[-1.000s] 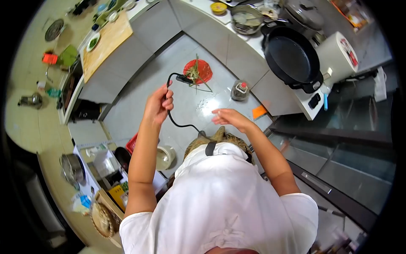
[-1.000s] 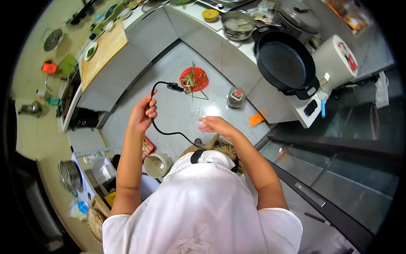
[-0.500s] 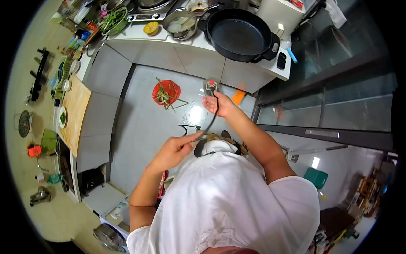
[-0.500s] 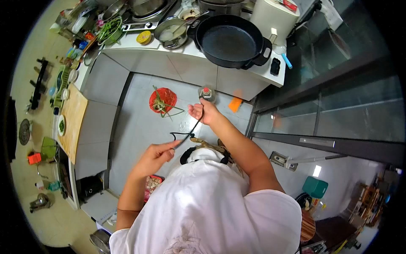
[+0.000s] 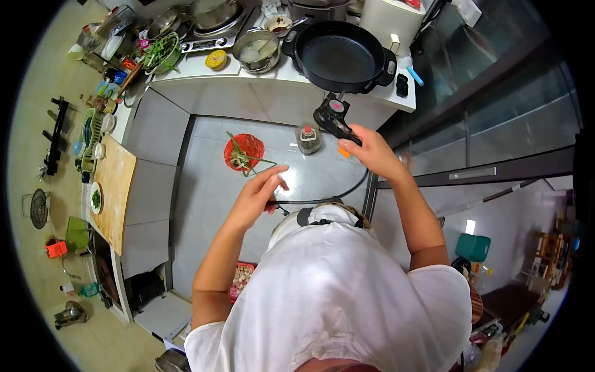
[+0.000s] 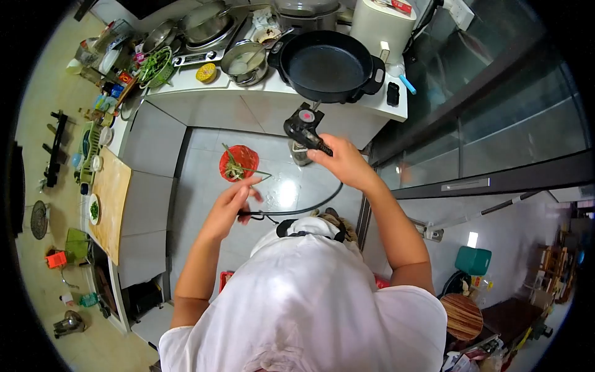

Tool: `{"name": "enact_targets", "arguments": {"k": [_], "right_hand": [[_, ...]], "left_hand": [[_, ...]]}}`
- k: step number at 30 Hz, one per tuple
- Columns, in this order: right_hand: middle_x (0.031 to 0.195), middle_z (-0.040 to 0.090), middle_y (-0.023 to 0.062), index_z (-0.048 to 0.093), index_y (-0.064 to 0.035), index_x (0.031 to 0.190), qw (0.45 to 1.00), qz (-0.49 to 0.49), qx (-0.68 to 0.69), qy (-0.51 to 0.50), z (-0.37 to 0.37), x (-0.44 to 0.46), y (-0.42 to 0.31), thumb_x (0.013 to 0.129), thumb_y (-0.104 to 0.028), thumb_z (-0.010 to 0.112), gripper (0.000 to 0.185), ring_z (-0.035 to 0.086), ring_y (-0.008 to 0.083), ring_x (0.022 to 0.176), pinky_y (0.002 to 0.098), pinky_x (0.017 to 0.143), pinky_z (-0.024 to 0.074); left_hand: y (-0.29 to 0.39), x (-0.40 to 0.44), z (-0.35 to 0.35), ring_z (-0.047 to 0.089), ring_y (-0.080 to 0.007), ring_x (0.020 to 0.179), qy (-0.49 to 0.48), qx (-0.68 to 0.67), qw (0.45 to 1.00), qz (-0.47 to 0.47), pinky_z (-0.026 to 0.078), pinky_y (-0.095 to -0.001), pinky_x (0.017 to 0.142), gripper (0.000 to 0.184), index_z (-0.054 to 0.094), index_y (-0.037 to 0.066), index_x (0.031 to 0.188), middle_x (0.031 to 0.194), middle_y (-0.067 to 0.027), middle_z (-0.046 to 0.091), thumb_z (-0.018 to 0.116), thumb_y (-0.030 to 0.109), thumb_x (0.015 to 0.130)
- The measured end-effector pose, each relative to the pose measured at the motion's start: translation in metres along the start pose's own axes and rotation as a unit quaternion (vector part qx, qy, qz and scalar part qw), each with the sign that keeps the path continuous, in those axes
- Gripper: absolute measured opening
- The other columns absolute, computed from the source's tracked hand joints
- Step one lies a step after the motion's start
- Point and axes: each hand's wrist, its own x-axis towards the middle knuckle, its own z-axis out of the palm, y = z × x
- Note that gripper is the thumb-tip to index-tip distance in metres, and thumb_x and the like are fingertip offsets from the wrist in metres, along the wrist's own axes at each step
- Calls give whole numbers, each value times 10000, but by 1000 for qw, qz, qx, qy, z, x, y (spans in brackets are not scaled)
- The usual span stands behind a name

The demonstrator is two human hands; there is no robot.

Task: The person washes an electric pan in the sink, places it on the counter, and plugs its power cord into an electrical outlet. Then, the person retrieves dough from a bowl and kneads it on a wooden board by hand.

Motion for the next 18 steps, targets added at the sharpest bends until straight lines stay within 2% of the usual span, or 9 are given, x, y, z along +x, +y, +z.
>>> {"name": "enact_targets", "arguments": {"k": [1,4,5,8,9,11,12,15,18], "right_hand": [[665,555,86,592,-23,1006,999,3,-29,-18,0,-3,-4,857,-260,658,287,549,207,610,356,581,424],[697,553,104,585,-17,986,991,-8,-132,-7,5,-19,-41,825,-206,692,270,495,214,596,298,579,410],[756,587,157,602,-35,1037,985,-45,-164,6,8,-24,-48,789,-188,721,314,550,283,649,327,615,440],[879,653,148,595,-65,1084,971,-130,-199,23,13,-31,-55,790,-232,710,358,608,344,754,420,682,485],[933,652,120,590,-71,1101,966,-131,-220,17,13,-32,-55,777,-216,716,376,615,336,778,419,699,494],[915,635,116,590,-75,1104,965,-121,-234,15,12,-34,-53,771,-212,723,384,609,328,797,415,727,493],[906,627,114,590,-77,1105,964,-116,-241,16,11,-35,-53,768,-210,726,388,606,324,806,413,740,492],[886,582,102,596,-90,1107,892,-249,-330,180,15,-34,-61,753,-195,742,397,580,306,827,407,758,470],[894,552,96,612,-91,1096,881,-182,-272,343,27,-45,-53,742,-170,753,389,553,291,839,395,766,445]], "left_hand": [[5,5,2,456,-69,508,-4,-8,1000,11,373,-209,453,414,514,34,1293,891,-57,623,419,316,1005],[19,20,11,466,-67,453,-17,-33,998,43,365,-199,421,443,490,25,1292,913,-57,643,412,349,1001],[22,23,14,470,-63,445,-19,-42,998,51,357,-194,410,431,505,23,1266,900,-55,647,423,348,996],[28,32,22,470,-55,435,-30,-60,995,67,357,-187,389,385,553,20,1179,855,-50,651,468,337,978],[28,33,24,463,-53,442,-39,-60,995,66,373,-189,393,362,570,20,1145,838,-51,645,491,327,971],[29,36,24,466,-48,457,-51,-71,995,56,390,-193,396,289,605,38,1025,820,-46,640,539,310,951],[28,36,25,468,-48,458,-54,-80,994,56,391,-192,397,285,607,40,1024,821,-46,639,544,308,949],[23,44,33,483,-58,454,-52,-135,988,62,366,-187,391,255,600,53,1015,823,-45,635,559,294,942],[23,52,43,488,-71,445,-25,-196,979,49,342,-189,388,229,580,60,1004,821,-45,631,558,281,946]]}}
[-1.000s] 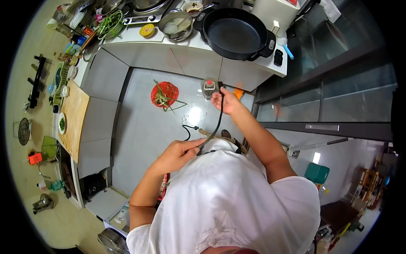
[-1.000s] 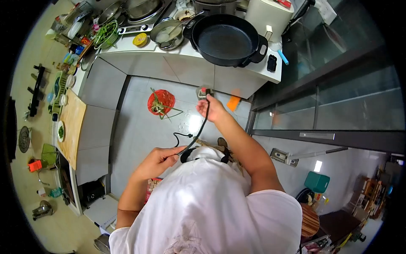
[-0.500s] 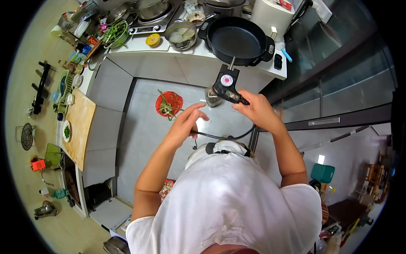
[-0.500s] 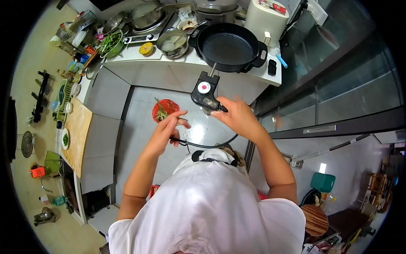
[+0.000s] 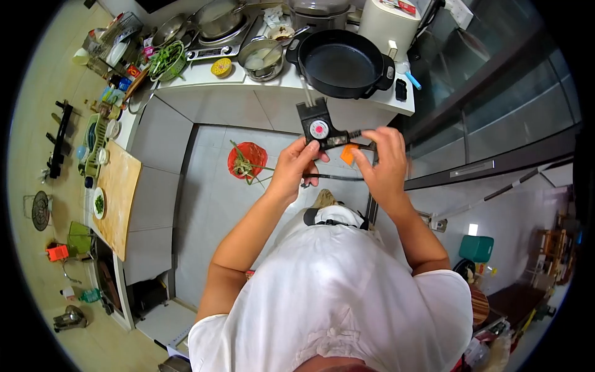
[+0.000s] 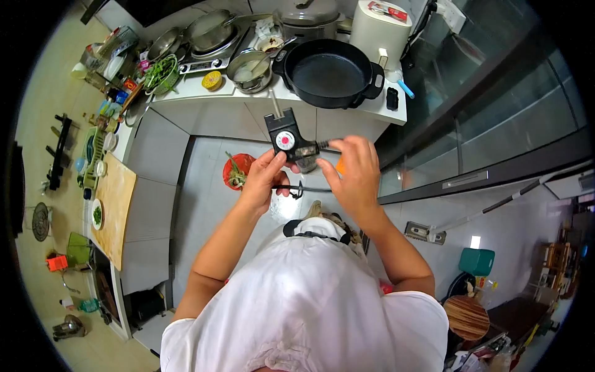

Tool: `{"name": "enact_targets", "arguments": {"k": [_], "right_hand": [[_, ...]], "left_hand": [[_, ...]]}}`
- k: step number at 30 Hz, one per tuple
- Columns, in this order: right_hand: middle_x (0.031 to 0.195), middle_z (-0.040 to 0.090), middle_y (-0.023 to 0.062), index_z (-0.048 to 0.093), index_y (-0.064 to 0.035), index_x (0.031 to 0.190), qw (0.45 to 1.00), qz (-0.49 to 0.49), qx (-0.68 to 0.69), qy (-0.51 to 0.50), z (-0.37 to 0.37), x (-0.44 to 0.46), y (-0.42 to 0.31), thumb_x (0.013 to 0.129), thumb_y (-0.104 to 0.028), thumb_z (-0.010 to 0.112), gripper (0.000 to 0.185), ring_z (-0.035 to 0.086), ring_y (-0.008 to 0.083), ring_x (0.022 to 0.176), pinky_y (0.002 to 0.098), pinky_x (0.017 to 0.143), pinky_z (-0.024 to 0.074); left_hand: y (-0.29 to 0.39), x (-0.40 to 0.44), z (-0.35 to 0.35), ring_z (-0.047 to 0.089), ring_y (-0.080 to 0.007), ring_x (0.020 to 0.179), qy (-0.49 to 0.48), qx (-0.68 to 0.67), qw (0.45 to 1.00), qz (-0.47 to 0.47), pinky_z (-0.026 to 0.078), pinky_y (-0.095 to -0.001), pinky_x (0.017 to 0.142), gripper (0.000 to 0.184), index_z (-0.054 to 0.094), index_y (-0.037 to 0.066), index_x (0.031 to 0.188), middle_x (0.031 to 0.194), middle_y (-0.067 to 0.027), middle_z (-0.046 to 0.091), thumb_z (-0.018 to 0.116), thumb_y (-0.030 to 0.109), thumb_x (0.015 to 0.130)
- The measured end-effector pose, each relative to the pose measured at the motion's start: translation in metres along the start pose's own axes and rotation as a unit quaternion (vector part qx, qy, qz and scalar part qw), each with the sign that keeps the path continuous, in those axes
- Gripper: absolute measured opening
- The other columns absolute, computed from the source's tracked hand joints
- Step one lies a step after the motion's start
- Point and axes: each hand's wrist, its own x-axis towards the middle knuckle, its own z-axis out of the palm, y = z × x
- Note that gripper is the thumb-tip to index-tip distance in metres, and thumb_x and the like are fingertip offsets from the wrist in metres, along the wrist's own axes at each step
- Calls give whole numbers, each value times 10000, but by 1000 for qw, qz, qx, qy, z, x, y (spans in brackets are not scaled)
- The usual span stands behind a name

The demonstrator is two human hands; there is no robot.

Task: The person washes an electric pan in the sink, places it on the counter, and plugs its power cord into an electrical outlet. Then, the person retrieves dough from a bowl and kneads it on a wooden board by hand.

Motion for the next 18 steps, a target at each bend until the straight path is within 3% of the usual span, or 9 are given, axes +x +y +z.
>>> {"name": "enact_targets", "arguments": {"k": [1,4,5,8,12,18], "right_hand": [[874,567,105,618,-47,1067,996,76,54,-17,1,-11,0,788,-173,720,323,554,289,789,372,718,445],[852,588,120,616,-10,1031,942,239,199,-130,3,-24,-2,846,-191,669,264,562,296,750,364,678,454],[842,606,135,613,-1,1015,962,197,175,-71,15,-33,7,889,-232,623,263,583,292,728,362,638,459],[874,618,144,612,-2,1013,959,225,149,-82,11,-35,19,897,-252,612,276,616,291,758,362,641,462],[885,636,147,587,15,952,832,422,291,-211,7,-25,43,933,-282,580,297,648,206,761,352,664,488],[1037,612,44,543,-53,1079,697,484,519,-103,24,-16,100,934,-263,589,260,596,169,963,353,858,470]], "left_hand": [[-6,6,2,522,-97,445,9,-21,1000,9,330,-194,382,283,581,55,1047,795,-60,629,572,319,944],[-10,12,13,504,-75,451,-2,13,1000,15,317,-192,397,208,563,85,980,801,-35,625,566,290,949],[-12,12,20,500,-70,450,-13,30,999,14,305,-188,400,213,567,95,991,779,-20,619,582,301,942],[-21,18,33,480,-54,449,-29,32,999,19,321,-182,400,211,577,86,1009,746,-9,605,595,284,938],[-25,32,52,498,-57,456,-34,65,997,17,325,-182,391,190,568,95,1000,750,-29,607,583,275,939],[-41,84,65,469,-44,479,-54,117,991,-22,353,-182,416,237,572,87,1031,748,-17,586,533,312,969]]}}
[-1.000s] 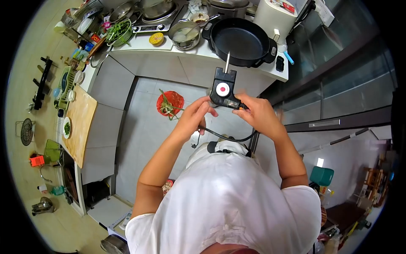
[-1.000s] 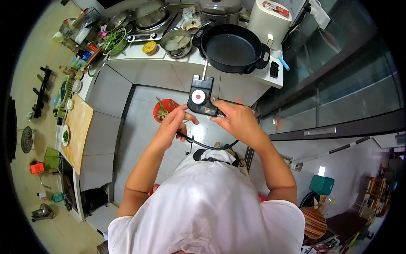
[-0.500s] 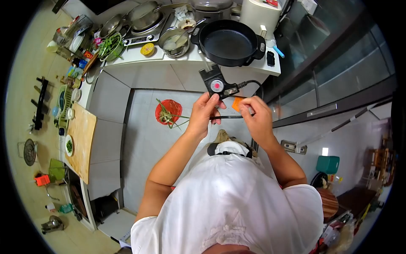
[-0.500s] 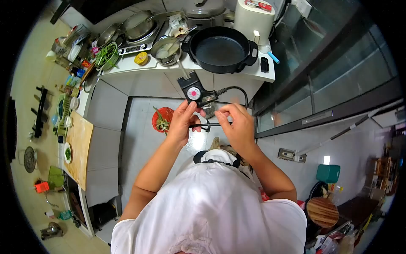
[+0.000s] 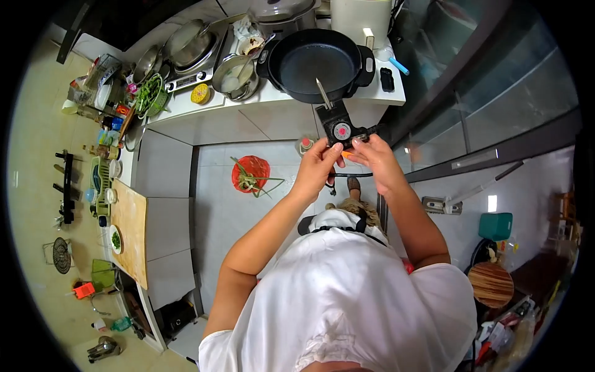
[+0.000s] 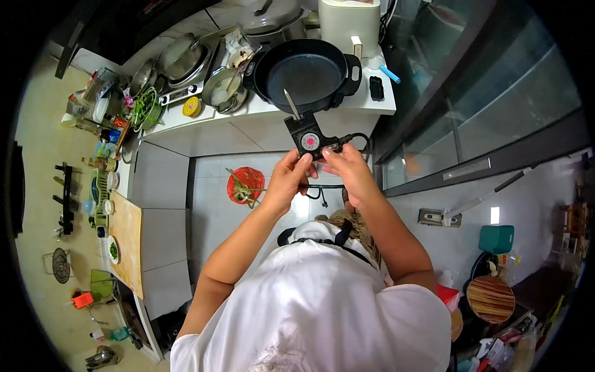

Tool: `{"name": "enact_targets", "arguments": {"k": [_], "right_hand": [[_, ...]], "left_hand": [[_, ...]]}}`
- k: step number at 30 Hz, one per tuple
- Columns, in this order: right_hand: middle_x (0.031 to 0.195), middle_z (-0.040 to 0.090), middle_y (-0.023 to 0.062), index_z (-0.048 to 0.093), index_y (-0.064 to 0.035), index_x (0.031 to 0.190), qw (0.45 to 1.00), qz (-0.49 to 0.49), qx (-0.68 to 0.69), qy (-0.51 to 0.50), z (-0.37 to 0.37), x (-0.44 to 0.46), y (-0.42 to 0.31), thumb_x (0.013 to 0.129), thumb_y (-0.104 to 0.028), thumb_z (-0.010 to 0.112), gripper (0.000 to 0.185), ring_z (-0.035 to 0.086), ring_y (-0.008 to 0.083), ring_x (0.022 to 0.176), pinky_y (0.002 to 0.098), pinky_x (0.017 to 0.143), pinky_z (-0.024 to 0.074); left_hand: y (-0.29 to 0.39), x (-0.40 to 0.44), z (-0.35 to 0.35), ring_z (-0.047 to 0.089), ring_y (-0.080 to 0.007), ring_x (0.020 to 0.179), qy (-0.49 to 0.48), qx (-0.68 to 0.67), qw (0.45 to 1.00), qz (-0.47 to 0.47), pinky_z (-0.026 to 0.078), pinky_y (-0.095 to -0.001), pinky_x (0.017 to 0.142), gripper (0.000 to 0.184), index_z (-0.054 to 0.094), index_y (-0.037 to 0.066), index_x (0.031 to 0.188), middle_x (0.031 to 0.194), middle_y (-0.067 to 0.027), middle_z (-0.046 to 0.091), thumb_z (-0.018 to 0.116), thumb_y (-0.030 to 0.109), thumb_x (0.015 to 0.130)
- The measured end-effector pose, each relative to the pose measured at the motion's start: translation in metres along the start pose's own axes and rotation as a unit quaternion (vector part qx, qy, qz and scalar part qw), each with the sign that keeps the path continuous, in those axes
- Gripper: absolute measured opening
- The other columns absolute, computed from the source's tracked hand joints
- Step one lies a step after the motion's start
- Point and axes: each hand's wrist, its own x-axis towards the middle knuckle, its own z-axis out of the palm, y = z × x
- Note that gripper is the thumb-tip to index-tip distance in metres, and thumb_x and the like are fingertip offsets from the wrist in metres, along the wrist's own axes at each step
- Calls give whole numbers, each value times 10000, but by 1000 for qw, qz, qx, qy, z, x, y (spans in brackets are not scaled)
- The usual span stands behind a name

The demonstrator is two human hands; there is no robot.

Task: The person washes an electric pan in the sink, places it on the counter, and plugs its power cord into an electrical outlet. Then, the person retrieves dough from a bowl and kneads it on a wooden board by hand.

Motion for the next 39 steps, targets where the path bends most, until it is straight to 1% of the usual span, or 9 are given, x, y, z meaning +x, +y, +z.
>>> {"name": "enact_targets", "arguments": {"k": [11,14,19,21,25,33,36,38,39], "right_hand": [[1054,531,104,385,-40,973,946,-121,264,147,-123,127,0,942,-91,502,131,580,320,1074,505,927,503],[1068,538,110,387,-29,1055,931,-152,266,197,-147,150,-5,946,-71,470,143,593,313,1062,496,898,521],[1079,578,116,394,-9,1208,943,-182,207,185,-187,164,-37,953,-60,416,261,651,334,956,477,891,523],[1041,618,180,447,22,1075,948,-183,161,205,-189,160,-55,947,-71,414,161,661,392,940,466,860,544],[1063,609,168,436,45,1152,956,-153,123,220,-193,140,-66,935,-53,410,239,673,360,901,449,829,561],[1108,594,180,416,40,1276,932,-225,148,240,-192,94,-118,865,-78,500,435,654,296,930,456,760,604],[1096,600,211,440,46,1244,895,-301,86,318,-197,87,-142,887,-181,502,428,667,317,900,461,722,608],[1099,600,223,450,50,1209,924,-302,78,221,-214,83,-157,903,-190,488,390,670,320,893,449,702,611],[1115,599,227,454,61,1171,930,-291,66,215,-215,85,-158,911,-171,468,349,675,315,878,432,690,610]], "left_hand": [[-53,149,29,527,-84,544,29,69,992,-99,384,-200,485,225,583,79,1093,817,-24,594,542,259,964],[-63,183,48,531,-73,587,-105,176,978,-41,415,-203,519,237,576,74,1103,826,-10,595,557,260,957],[-87,206,39,585,-191,705,-322,391,850,-144,466,-341,686,308,632,36,907,820,-81,621,684,334,851],[-107,208,15,601,-214,785,-329,435,832,-107,467,-349,731,280,641,43,904,845,-98,644,685,312,843],[-147,206,-37,608,-247,907,-322,444,824,-144,464,-357,812,217,660,53,899,891,-111,671,684,256,827],[-235,172,-136,636,-303,863,-314,467,808,-177,481,-382,815,211,696,106,885,865,-102,689,637,298,822],[-264,140,-181,651,-263,830,-335,576,730,-149,474,-441,817,206,699,171,925,813,-54,692,589,333,859],[-280,111,-207,654,-239,835,-266,645,710,-99,458,-477,836,218,689,193,975,797,-15,692,560,345,886],[-274,107,-210,654,-245,784,-248,593,747,-173,484,-421,766,209,671,171,991,769,-32,682,547,318,909]]}}
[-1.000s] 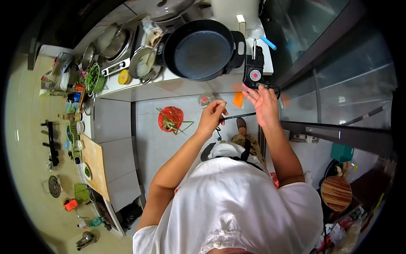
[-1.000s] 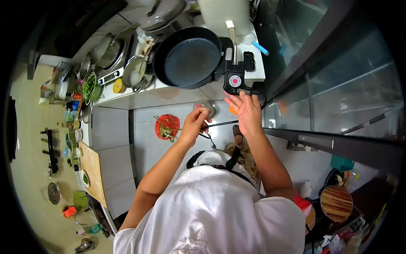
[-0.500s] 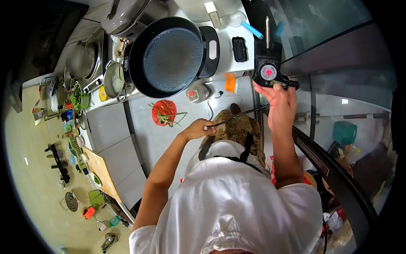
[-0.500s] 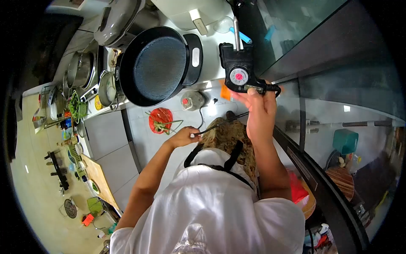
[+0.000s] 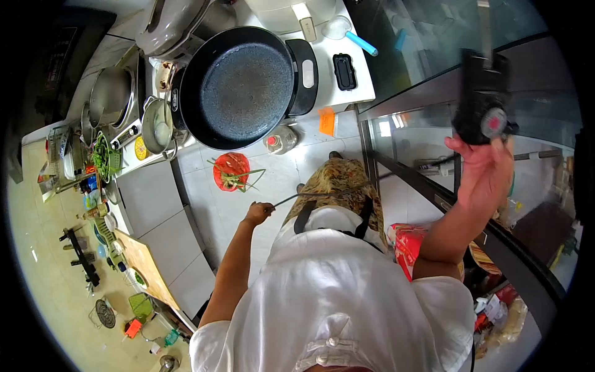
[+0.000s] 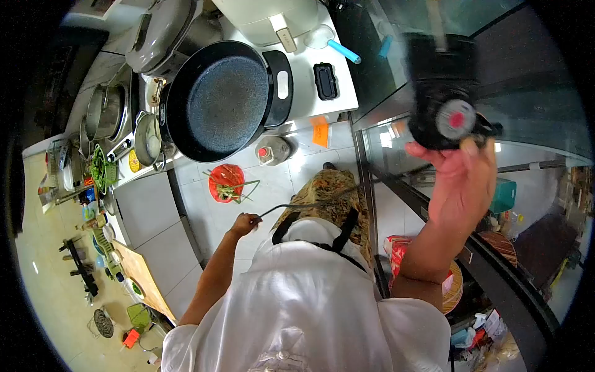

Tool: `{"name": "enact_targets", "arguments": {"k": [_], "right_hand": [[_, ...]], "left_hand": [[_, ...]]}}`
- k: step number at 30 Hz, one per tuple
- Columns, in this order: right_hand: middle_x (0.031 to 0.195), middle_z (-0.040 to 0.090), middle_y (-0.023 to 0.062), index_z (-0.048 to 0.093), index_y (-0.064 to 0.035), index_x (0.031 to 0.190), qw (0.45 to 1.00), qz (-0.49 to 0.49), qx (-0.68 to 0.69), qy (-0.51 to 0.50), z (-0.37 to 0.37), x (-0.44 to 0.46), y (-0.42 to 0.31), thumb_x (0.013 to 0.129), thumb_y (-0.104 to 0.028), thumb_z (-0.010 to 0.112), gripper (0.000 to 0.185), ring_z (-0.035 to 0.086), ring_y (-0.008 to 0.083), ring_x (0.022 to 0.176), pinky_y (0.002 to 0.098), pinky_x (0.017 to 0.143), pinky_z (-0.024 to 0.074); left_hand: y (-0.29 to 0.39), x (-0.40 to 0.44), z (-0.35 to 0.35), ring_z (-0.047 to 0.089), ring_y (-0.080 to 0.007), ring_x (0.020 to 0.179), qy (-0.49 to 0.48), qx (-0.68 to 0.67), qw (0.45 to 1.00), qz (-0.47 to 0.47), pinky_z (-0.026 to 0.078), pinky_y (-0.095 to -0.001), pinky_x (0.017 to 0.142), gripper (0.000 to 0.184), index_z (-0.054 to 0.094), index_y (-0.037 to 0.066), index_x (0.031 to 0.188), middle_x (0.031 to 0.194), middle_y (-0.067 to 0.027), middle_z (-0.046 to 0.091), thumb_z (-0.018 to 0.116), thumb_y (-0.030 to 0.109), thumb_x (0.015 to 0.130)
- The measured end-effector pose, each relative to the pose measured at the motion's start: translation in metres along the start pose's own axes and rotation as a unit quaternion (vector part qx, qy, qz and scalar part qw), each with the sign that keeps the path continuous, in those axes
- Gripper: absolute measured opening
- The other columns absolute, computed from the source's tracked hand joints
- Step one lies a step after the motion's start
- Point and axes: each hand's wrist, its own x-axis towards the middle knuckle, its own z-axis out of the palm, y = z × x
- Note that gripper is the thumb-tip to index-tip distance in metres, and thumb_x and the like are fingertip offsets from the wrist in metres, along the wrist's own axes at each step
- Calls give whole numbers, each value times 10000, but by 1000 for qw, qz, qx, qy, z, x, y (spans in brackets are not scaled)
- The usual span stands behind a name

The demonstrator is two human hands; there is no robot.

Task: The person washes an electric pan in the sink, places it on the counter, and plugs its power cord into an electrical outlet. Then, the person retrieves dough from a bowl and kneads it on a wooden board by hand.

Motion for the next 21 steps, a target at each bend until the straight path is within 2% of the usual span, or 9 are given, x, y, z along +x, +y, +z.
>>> {"name": "enact_targets", "arguments": {"k": [3,4,5,8,10,13,15,19,21], "right_hand": [[1035,603,125,514,-24,1190,978,133,-157,38,14,8,24,889,-108,468,316,652,211,825,356,718,579],[1025,595,97,525,-46,1194,969,152,-191,28,15,9,36,885,-93,473,318,633,181,806,323,709,557],[1015,588,69,537,-68,1198,959,171,-224,19,14,9,51,880,-77,477,324,615,151,787,290,699,536],[938,607,159,504,-30,1172,903,137,-406,-25,0,3,87,894,-96,486,287,618,240,750,350,680,482],[826,595,256,467,4,1099,871,89,-480,-55,-8,-7,112,896,-144,499,254,618,391,769,445,694,468],[792,606,273,443,27,1031,795,160,-568,-140,-8,-19,137,891,-189,501,264,607,445,774,488,686,461],[774,600,288,421,47,973,805,159,-550,-158,-9,-26,162,886,-227,496,297,591,474,752,521,695,452],[815,601,302,437,101,1019,830,179,-518,-104,-14,-21,200,879,-221,486,355,591,476,774,518,725,458],[859,610,296,449,92,1063,827,204,-515,-94,-16,-8,214,873,-227,502,375,596,463,813,502,734,459]], "left_hand": [[23,-24,-14,619,-214,642,118,-204,961,-147,473,-312,607,149,655,121,990,732,-90,655,590,216,896],[33,-30,-17,563,-149,553,245,-174,951,-67,441,-273,546,144,637,96,996,650,-79,598,592,187,894],[41,-36,-24,563,-150,554,240,-165,953,-89,447,-277,559,148,636,91,996,641,-76,590,591,187,894],[123,-66,-95,595,-170,643,216,-155,953,-143,472,-292,624,184,633,50,1019,708,-107,605,578,174,896],[160,-70,-113,600,-223,664,326,-173,929,-27,478,-320,637,215,622,32,1057,741,-129,602,561,173,907],[167,-58,-117,612,-193,759,377,-187,904,70,483,-303,660,230,622,1,1090,913,-156,637,514,144,944],[190,-39,-122,613,-250,695,398,-225,884,102,491,-342,658,229,616,9,1105,860,-156,638,501,128,947],[236,-13,-149,587,-209,577,363,-197,909,60,469,-320,559,328,522,40,1249,847,-116,657,518,88,925],[242,6,-158,539,-152,547,373,-192,904,85,437,-279,524,522,413,49,1354,813,-82,647,555,25,852]]}}
